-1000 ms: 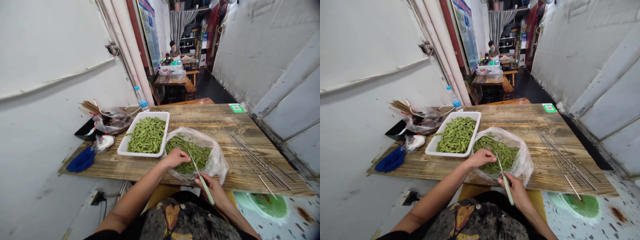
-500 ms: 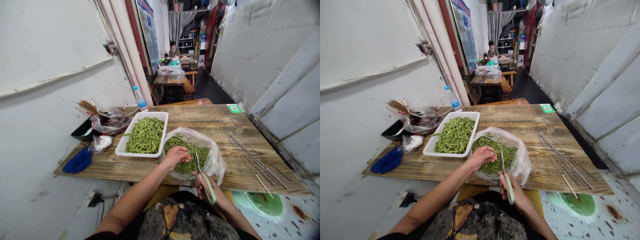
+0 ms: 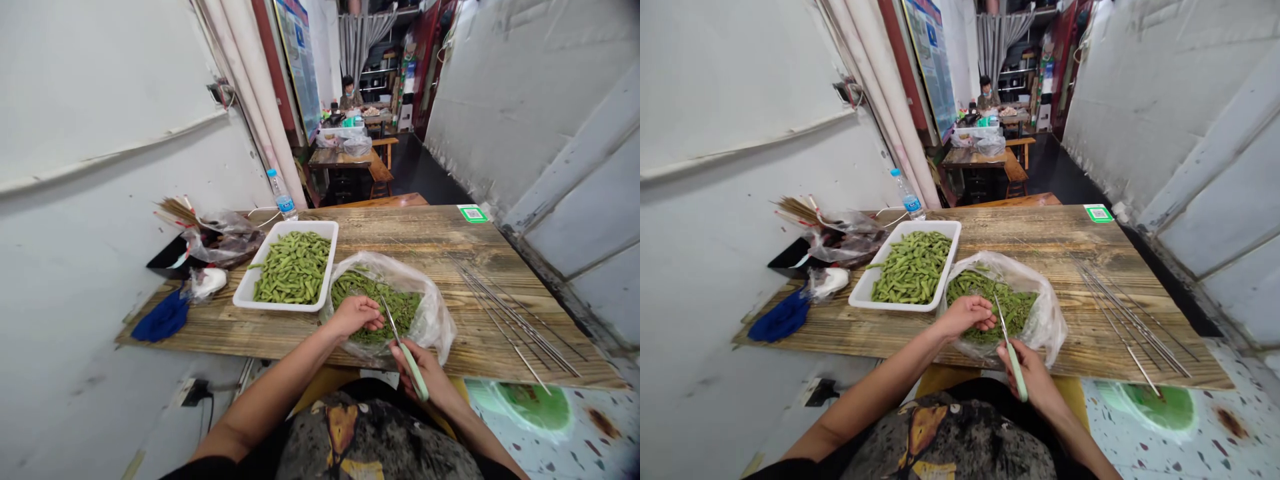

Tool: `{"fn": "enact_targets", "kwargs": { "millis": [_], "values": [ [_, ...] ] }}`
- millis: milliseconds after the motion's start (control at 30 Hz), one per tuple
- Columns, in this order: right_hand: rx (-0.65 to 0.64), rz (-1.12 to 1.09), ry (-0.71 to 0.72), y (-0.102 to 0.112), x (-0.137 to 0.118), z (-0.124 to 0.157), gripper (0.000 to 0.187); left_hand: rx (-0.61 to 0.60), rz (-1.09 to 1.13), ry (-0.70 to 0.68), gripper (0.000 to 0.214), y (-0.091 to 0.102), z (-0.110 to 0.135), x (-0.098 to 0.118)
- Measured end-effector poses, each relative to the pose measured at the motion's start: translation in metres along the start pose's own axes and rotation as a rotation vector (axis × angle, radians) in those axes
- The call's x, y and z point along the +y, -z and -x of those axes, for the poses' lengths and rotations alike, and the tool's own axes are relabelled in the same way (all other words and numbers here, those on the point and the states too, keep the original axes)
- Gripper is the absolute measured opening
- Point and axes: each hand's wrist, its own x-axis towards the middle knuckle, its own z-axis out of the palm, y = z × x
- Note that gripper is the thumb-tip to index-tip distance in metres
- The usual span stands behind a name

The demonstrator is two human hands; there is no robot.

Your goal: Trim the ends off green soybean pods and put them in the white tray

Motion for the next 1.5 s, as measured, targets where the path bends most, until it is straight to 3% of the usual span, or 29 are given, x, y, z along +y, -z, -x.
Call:
{"fn": "enact_targets", "kwargs": {
  "millis": [133,267,400,500,667,767,833,933,1000,1100,1167,1300,1400,1500],
  "values": [
    [-0.035,-0.012,0.001,-0.001,0.003,0.000,0.040,-0.075,-0.148,-0.047,0.018,0.015,-0.001,0.010],
    [-0.024,0.032,0.009,-0.001,0.007,-0.001,0.040,-0.177,-0.251,-0.001,0.014,0.022,0.000,0.015],
    [-0.001,-0.013,0.070,0.000,0.005,0.000,0.048,0.048,-0.193,0.016,0.008,0.026,-0.001,0.017],
    [-0.009,-0.029,0.047,-0.001,0.001,0.004,0.051,0.156,-0.321,0.017,0.010,0.031,0.001,0.016],
    [-0.036,-0.069,0.002,0.001,0.001,0.006,0.053,0.048,-0.874,-0.161,0.011,0.044,0.011,0.002],
    [-0.053,-0.095,-0.011,0.002,0.003,0.006,0.051,0.072,-1.064,-0.210,0.028,0.051,0.010,-0.009],
    [-0.058,-0.105,-0.015,0.001,0.003,0.006,0.049,0.102,-1.118,-0.243,0.023,0.053,0.007,-0.012],
    [-0.062,-0.104,-0.013,0.001,0.002,0.008,0.048,0.100,-1.014,-0.272,0.011,0.051,0.003,-0.010],
    [-0.062,-0.104,-0.018,0.000,0.001,0.009,0.048,0.090,-0.813,-0.253,0.016,0.047,0.003,-0.007],
    [-0.061,-0.109,-0.027,0.001,-0.001,0.010,0.048,-0.002,-0.397,-0.070,0.031,0.043,0.004,-0.002],
    [-0.075,-0.112,-0.026,0.001,-0.002,0.011,0.047,-0.063,-0.152,0.060,0.029,0.041,0.004,0.002],
    [-0.070,-0.116,-0.016,0.000,-0.001,0.010,0.045,-0.091,0.206,0.101,0.015,0.042,0.001,0.010],
    [-0.035,-0.132,-0.017,0.001,0.001,0.010,0.043,-0.117,0.226,0.044,0.011,0.040,0.002,0.014],
    [-0.027,-0.141,-0.021,0.002,0.003,0.010,0.045,-0.050,0.062,-0.058,0.030,0.037,0.004,0.013]
  ]
}}
